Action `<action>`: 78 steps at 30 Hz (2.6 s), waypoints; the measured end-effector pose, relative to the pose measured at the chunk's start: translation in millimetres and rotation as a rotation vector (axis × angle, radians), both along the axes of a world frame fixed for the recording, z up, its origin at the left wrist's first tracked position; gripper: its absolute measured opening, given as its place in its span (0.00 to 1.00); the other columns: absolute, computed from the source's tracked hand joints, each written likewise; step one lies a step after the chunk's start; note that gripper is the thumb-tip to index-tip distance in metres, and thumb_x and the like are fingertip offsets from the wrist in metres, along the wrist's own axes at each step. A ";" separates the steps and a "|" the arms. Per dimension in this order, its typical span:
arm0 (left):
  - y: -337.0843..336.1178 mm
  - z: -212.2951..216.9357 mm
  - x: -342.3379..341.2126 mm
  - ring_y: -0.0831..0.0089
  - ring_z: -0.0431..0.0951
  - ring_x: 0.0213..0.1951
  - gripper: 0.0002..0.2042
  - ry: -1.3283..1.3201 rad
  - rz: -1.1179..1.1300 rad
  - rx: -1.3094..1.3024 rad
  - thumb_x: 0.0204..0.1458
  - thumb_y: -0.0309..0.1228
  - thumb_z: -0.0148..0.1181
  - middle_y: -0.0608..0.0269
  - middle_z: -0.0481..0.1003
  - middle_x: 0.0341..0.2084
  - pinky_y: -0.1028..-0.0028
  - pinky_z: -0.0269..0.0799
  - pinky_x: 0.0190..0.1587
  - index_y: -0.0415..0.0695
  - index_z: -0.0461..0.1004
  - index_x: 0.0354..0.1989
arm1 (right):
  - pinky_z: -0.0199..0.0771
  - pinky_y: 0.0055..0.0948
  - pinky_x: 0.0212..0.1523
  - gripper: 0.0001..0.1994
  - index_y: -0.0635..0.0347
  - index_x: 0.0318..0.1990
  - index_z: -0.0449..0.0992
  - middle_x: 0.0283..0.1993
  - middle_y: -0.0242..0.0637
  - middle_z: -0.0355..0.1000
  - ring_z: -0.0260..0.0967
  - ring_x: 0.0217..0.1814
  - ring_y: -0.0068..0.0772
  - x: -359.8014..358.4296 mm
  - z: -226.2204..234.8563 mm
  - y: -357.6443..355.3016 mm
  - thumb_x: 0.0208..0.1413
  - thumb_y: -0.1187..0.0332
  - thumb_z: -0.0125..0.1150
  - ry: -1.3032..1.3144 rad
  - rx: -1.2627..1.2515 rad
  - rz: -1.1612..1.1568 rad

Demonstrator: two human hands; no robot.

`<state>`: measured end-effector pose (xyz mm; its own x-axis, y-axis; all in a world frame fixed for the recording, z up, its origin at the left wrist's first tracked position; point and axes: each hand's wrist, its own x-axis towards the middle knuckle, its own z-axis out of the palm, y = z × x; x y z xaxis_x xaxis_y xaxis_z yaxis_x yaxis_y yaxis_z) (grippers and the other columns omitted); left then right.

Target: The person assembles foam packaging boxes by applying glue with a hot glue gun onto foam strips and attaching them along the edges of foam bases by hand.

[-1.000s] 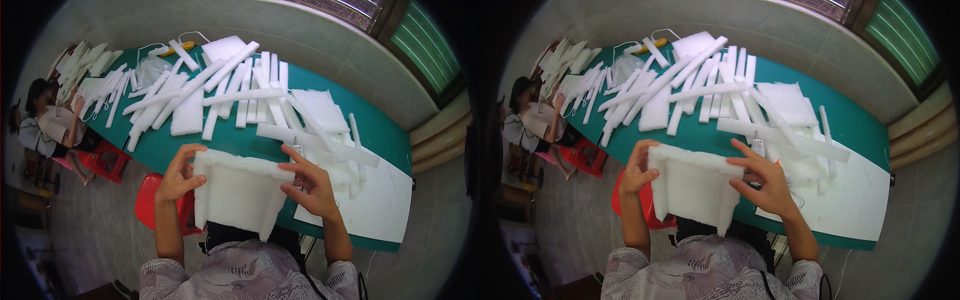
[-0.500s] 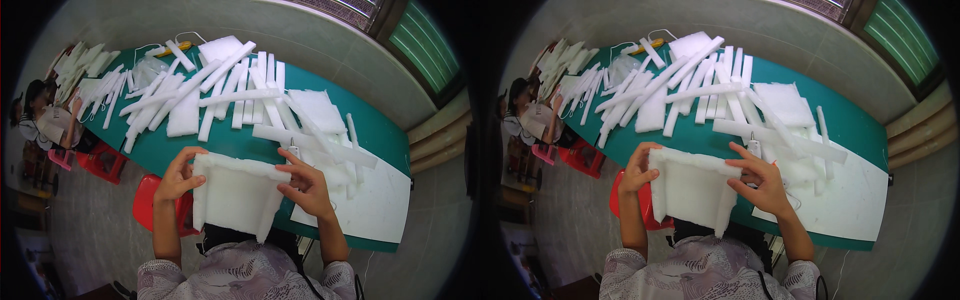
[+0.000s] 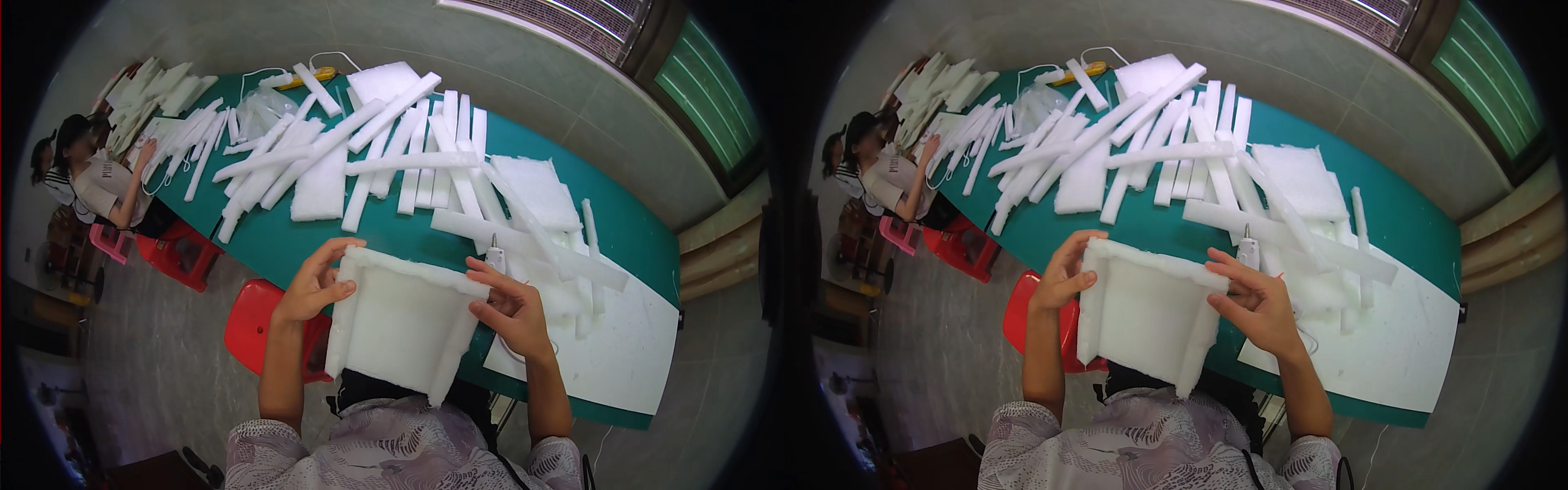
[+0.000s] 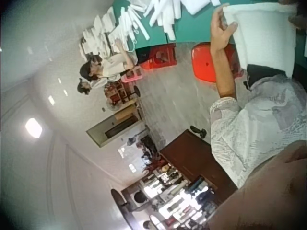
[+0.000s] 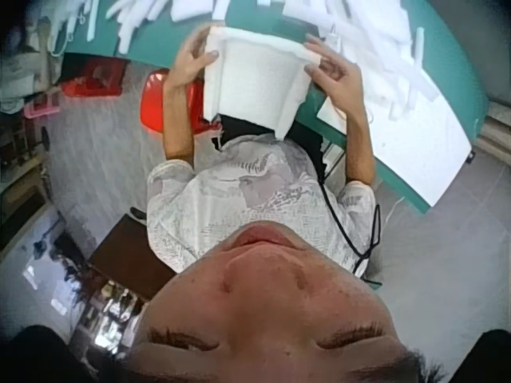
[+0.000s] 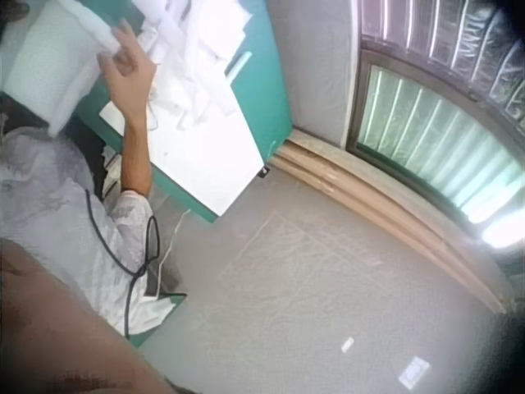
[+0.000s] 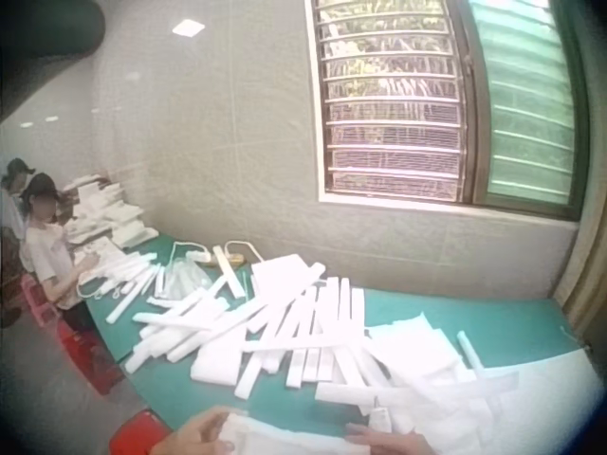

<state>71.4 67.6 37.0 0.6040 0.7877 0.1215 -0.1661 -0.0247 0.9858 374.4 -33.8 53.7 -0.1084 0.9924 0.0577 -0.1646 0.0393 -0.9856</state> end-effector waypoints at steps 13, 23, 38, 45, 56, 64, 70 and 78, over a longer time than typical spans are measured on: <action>0.7 -3.1 2.6 0.71 0.69 0.51 0.33 0.019 0.004 -0.037 0.48 0.26 0.61 0.53 0.66 0.51 0.74 0.67 0.51 0.40 0.55 0.64 | 0.71 0.27 0.54 0.31 0.62 0.65 0.56 0.65 0.49 0.58 0.65 0.58 0.34 -2.0 2.5 0.6 0.53 0.84 0.56 0.033 -0.026 -0.004; 2.4 -10.3 -5.4 0.77 0.73 0.42 0.25 -0.003 -0.015 -0.031 0.49 0.24 0.60 0.56 0.67 0.48 0.80 0.70 0.39 0.41 0.60 0.57 | 0.71 0.28 0.53 0.17 0.68 0.51 0.70 0.62 0.50 0.62 0.68 0.56 0.34 -2.0 -5.2 1.2 0.51 0.85 0.56 0.041 -0.046 -0.020; -1.6 0.3 -12.5 0.82 0.68 0.40 0.31 0.054 -0.053 -0.060 0.54 0.27 0.57 0.58 0.63 0.52 0.83 0.66 0.43 0.47 0.53 0.66 | 0.55 0.11 0.28 0.31 0.63 0.65 0.58 0.67 0.44 0.57 0.49 0.23 0.08 -11.9 -3.2 0.9 0.51 0.81 0.55 -0.150 -0.074 -0.075; 3.8 -4.6 -20.5 0.84 0.69 0.40 0.35 -0.006 -0.103 -0.069 0.54 0.26 0.57 0.55 0.62 0.52 0.83 0.68 0.43 0.48 0.47 0.69 | 0.68 0.20 0.45 0.39 0.59 0.70 0.45 0.71 0.48 0.49 0.69 0.45 0.25 -21.0 -0.3 -3.2 0.52 0.70 0.60 -0.030 -0.117 -0.009; 33.0 3.0 -44.3 0.72 0.73 0.44 0.36 -0.064 -0.120 -0.044 0.52 0.28 0.61 0.53 0.63 0.54 0.76 0.72 0.42 0.43 0.48 0.67 | 0.62 0.37 0.61 0.47 0.58 0.69 0.46 0.62 0.54 0.59 0.62 0.61 0.45 -36.9 12.3 4.1 0.38 0.75 0.64 0.082 -0.182 -0.083; 162.6 -17.6 -161.0 0.78 0.73 0.22 0.11 -0.091 0.582 0.116 0.61 0.32 0.49 0.64 0.72 0.18 0.78 0.69 0.29 0.39 0.70 0.29 | 0.57 0.39 0.65 0.49 0.61 0.69 0.44 0.63 0.55 0.57 0.59 0.64 0.49 -14.6 17.7 4.3 0.38 0.70 0.67 0.125 -0.122 -0.332; 289.3 -45.2 -229.8 0.73 0.75 0.28 0.11 0.316 0.922 0.354 0.59 0.37 0.51 0.62 0.75 0.25 0.75 0.69 0.31 0.41 0.72 0.33 | 0.57 0.41 0.65 0.50 0.59 0.69 0.41 0.65 0.53 0.54 0.57 0.65 0.49 3.1 17.7 5.9 0.39 0.66 0.69 0.203 -0.115 -0.470; 425.0 -88.3 -246.9 0.48 0.66 0.58 0.24 1.431 0.906 0.258 0.53 0.55 0.46 0.54 0.71 0.53 0.37 0.51 0.56 0.68 0.65 0.59 | 0.56 0.44 0.66 0.46 0.58 0.69 0.41 0.65 0.50 0.55 0.55 0.66 0.48 1.0 17.0 18.8 0.45 0.70 0.65 0.368 -0.099 -0.523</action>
<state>-175.5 492.6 -51.3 -0.2580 0.9618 0.0915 0.9333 0.2236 0.2809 375.3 -14.9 70.6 0.4003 0.9114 -0.0956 -0.4760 0.1176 -0.8715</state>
